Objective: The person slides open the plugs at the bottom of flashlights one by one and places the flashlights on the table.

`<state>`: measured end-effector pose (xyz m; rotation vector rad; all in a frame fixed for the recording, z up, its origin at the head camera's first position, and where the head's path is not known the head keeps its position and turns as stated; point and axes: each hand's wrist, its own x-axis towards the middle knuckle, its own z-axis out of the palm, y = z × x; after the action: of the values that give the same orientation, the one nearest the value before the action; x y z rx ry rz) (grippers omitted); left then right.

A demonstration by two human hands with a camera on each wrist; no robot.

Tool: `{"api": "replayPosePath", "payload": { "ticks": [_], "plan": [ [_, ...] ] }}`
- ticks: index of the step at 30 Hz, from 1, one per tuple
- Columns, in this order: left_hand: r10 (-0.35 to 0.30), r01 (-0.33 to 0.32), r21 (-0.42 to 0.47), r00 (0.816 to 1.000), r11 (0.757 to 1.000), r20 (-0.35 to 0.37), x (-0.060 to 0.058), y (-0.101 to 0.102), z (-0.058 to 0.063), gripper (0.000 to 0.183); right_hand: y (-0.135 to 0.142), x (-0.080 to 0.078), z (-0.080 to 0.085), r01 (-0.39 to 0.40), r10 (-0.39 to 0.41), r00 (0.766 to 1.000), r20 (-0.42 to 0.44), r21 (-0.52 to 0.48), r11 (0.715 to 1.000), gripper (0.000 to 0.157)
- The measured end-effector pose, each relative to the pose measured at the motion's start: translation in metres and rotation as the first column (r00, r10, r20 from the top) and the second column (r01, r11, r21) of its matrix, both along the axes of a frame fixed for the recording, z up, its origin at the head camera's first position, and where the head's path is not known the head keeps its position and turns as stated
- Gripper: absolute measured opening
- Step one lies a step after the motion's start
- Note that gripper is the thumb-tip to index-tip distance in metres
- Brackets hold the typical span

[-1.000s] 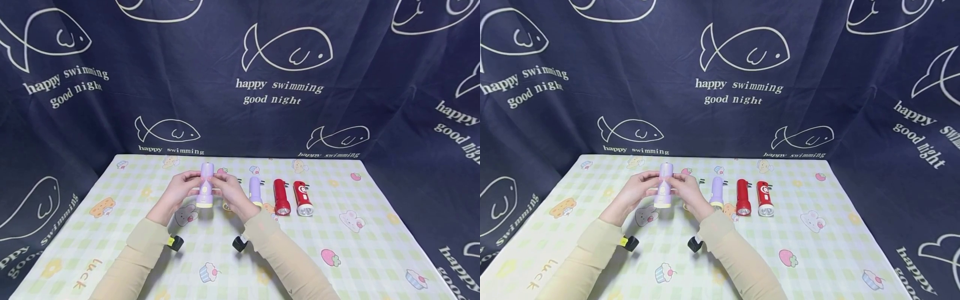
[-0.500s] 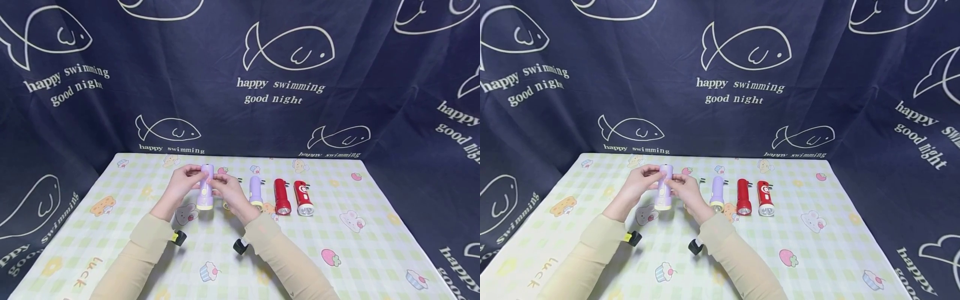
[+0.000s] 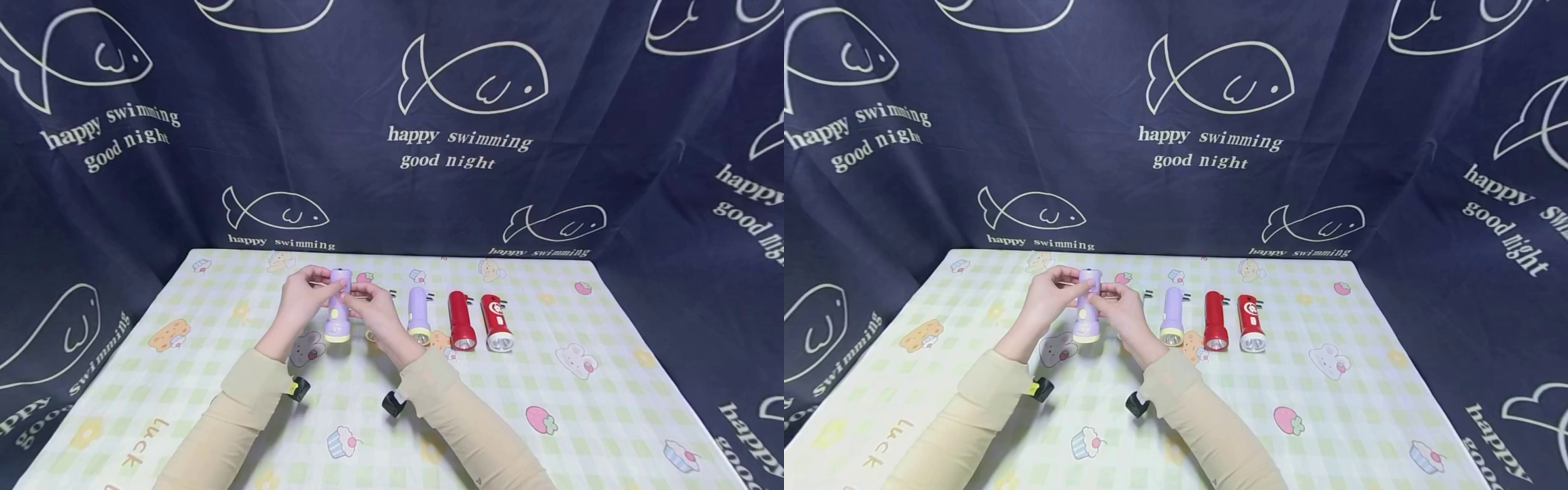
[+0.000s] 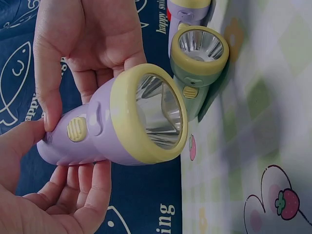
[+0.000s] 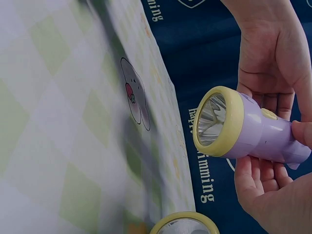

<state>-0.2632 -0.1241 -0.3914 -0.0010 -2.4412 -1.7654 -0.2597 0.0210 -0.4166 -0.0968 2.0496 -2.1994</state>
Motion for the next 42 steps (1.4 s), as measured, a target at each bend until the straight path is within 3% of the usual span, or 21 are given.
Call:
{"api": "replayPosePath", "payload": {
  "ticks": [9,21,33,42],
  "plan": [
    [-0.006,0.005,-0.022,0.999,1.000,-0.040,0.000,-0.001,0.002,0.035,0.001,-0.002,0.000,-0.005,0.006,1.000,-0.029,0.024,1.000,0.036],
    [-0.107,0.107,0.028,0.994,0.994,-0.014,0.000,-0.008,0.004,0.035,0.012,-0.003,0.006,-0.091,0.090,0.996,-0.022,-0.052,0.995,0.040],
    [-0.240,0.236,0.143,0.971,0.961,0.010,0.002,-0.008,0.004,0.038,0.021,-0.005,0.011,-0.132,0.130,0.991,-0.040,-0.066,0.989,0.040],
    [-0.290,0.279,0.201,0.957,0.939,0.028,-0.001,-0.009,-0.002,0.037,0.025,-0.005,0.011,-0.136,0.131,0.988,-0.079,-0.067,0.988,0.035]
  ]
}}
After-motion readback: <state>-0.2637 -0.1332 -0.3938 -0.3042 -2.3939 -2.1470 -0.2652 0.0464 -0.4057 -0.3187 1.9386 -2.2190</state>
